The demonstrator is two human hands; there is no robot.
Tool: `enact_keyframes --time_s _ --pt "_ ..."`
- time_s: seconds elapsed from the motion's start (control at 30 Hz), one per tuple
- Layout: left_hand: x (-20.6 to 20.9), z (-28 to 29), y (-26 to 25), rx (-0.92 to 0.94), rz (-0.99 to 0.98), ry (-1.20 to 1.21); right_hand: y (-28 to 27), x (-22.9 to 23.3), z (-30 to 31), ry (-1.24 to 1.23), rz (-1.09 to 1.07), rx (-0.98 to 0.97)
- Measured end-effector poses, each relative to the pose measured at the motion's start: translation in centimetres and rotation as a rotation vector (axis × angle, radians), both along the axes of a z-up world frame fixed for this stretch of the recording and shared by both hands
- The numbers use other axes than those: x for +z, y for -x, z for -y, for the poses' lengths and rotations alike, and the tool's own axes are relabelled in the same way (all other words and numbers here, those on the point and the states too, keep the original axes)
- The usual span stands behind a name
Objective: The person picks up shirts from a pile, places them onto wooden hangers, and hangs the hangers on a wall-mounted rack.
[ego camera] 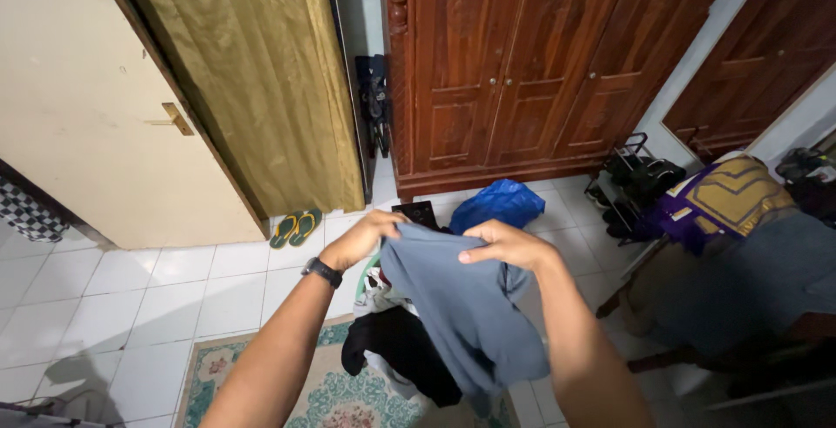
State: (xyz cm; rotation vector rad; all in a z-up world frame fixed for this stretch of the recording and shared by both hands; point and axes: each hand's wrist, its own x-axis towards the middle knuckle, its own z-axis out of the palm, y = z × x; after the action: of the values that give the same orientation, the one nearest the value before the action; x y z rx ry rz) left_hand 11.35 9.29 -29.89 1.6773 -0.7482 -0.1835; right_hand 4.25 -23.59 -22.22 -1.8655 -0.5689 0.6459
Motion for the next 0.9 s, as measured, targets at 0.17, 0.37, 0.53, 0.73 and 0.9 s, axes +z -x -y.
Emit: enact_keyframes --time_s 0.17,0.37,0.53,0.73,0.9 --pt "1.4 -2.8 -0.4 -0.151 -0.589 0.720 -0.5 -1.0 1.4 0.589 0.122 0.001" --pt "9.5 0.6 5.0 0.040 0.215 -0.170 -0.7 -1.3 -0.2 -0.182 0.046 -0.250" --pt "10.0 6.5 7.8 0.125 0.235 -0.096 -2.6 0.4 -4.9 -0.529 -0.169 -0.455" --pt "6.2 6.6 6.8 0.003 -0.041 -0.181 -3.7 -1.6 -3.0 -0.342 -0.078 -0.441" --pt "8.7 7.0 7.4 0.029 0.420 0.182 -1.8 -0.7 -1.4 -0.141 -0.050 -0.268"
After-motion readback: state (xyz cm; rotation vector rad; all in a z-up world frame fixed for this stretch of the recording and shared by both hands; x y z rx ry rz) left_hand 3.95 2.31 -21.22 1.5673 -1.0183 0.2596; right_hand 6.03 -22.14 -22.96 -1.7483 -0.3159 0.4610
